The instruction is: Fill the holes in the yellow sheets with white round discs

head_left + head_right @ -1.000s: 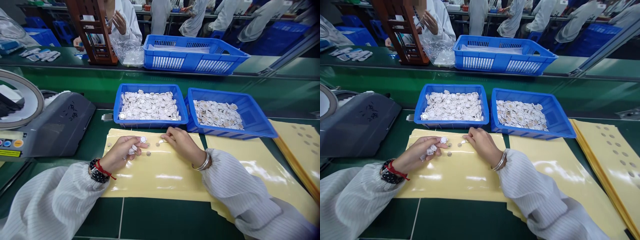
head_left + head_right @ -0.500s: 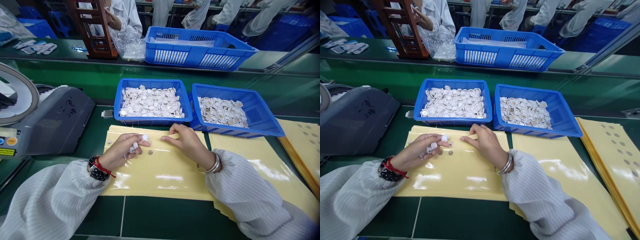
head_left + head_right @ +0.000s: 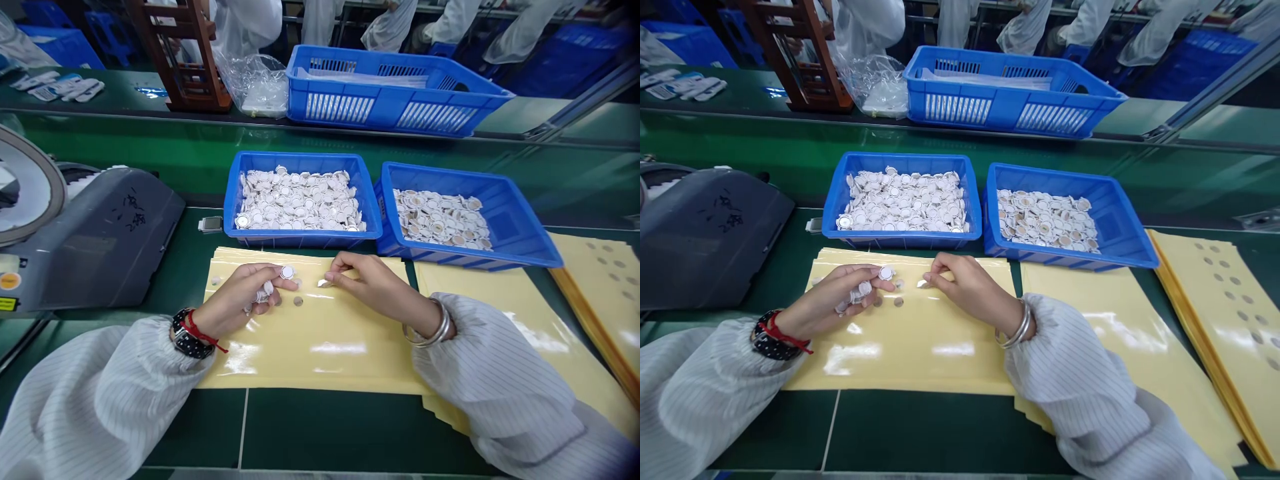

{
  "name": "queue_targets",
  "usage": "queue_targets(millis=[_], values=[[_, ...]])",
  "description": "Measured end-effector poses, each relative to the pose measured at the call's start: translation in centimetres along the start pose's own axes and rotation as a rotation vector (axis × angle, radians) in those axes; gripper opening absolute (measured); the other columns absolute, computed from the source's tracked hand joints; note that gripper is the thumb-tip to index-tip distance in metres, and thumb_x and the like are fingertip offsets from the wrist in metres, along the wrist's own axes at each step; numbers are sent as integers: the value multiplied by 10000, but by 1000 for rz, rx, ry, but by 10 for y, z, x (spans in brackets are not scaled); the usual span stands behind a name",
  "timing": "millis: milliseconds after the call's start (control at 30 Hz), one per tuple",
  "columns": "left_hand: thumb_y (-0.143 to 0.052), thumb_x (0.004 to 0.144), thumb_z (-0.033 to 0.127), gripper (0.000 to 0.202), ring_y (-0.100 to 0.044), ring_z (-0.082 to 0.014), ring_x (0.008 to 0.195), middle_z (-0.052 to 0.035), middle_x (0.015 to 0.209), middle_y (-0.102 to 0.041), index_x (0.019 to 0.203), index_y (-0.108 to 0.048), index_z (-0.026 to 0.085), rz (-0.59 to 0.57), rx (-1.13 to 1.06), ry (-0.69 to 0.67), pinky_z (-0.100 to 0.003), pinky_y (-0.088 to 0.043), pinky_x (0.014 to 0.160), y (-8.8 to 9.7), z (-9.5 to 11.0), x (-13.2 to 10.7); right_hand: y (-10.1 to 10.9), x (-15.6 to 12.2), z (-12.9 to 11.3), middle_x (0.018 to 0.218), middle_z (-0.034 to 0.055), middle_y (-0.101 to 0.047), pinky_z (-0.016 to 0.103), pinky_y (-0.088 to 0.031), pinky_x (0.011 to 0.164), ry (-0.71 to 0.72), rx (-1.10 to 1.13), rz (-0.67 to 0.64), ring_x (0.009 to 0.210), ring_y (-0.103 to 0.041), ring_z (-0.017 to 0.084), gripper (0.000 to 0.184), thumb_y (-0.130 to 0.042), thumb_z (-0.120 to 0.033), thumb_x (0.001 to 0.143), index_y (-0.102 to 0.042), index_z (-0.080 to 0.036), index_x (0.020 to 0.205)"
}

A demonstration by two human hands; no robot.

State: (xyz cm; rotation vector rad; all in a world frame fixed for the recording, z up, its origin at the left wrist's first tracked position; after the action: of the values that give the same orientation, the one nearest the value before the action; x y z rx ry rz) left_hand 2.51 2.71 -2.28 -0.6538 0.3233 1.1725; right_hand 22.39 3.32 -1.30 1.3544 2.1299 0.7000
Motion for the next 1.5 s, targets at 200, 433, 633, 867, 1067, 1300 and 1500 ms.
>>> queue_targets(millis=[200, 433, 633, 867, 1067, 1300, 1500], values=[[-547, 796, 233, 153, -419, -39, 401, -110, 768, -669, 804, -599, 90, 2, 13, -10, -154, -218, 320, 0, 1, 0, 0, 1, 1, 821, 33, -628, 276, -402, 614, 19, -115, 69, 735, -576, 174, 243, -554, -433, 788, -553, -189, 789], [-517, 819, 226, 161, -436, -50, 435, -102, 758, -652, 828, -590, 83, -11, 30, -23, -145, -234, 321, 0, 0, 0, 0, 0, 0, 934, 34, -603, 303, -415, 708, 45, -117, 88, 842, -557, 197, 318, -621, -458, 727, -533, -202, 893], [-523, 815, 224, 168, -430, -45, 431, -128, 850, -664, 871, -594, 83, -2, 3, -17, -146, -248, 328, 0, 0, 0, -6, -1, 0, 909, 19, -580, 291, -416, 666, 11, -86, 66, 805, -540, 189, 355, -640, -463, 693, -498, -213, 901], [-525, 806, 211, 158, -432, -52, 428, -134, 830, -667, 835, -596, 73, -5, 2, -34, -153, -224, 316, 0, -1, 1, -12, 1, 5, 842, 11, -570, 295, -392, 679, 74, -159, 187, 800, -522, 183, 172, -570, -344, 781, -481, -212, 845], [-513, 818, 226, 167, -442, -54, 450, -142, 874, -661, 846, -583, 77, -20, 23, -44, -148, -237, 325, 2, -3, 2, -14, 3, 8, 814, 30, -572, 287, -395, 663, 195, -299, 270, 793, -527, 188, 76, -554, -212, 779, -492, -198, 821], [-509, 823, 225, 173, -442, -52, 450, -128, 848, -654, 851, -591, 75, -30, 29, -51, -149, -251, 327, 3, -3, 3, -18, 1, 2, 758, 66, -540, 313, -386, 657, 433, -632, 355, 738, -478, 207, 157, -405, -72, 779, -507, -161, 860], [-518, 816, 239, 177, -442, -54, 444, -103, 791, -657, 836, -600, 84, -24, 33, -35, -156, -245, 333, 2, -2, 2, -18, 5, 6, 805, 42, -534, 277, -392, 642, 371, -405, 290, 742, -500, 178, 244, -448, -35, 722, -463, -178, 919]])
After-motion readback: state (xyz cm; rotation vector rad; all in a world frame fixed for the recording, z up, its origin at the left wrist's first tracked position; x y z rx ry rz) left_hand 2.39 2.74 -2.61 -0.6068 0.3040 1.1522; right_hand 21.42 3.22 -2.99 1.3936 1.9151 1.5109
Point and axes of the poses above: each hand's wrist, its own x-axis towards the middle knuckle, its own y-axis out of the back of the hand, z = x × y, the point moved 3 cm from there along x, towards the middle knuckle
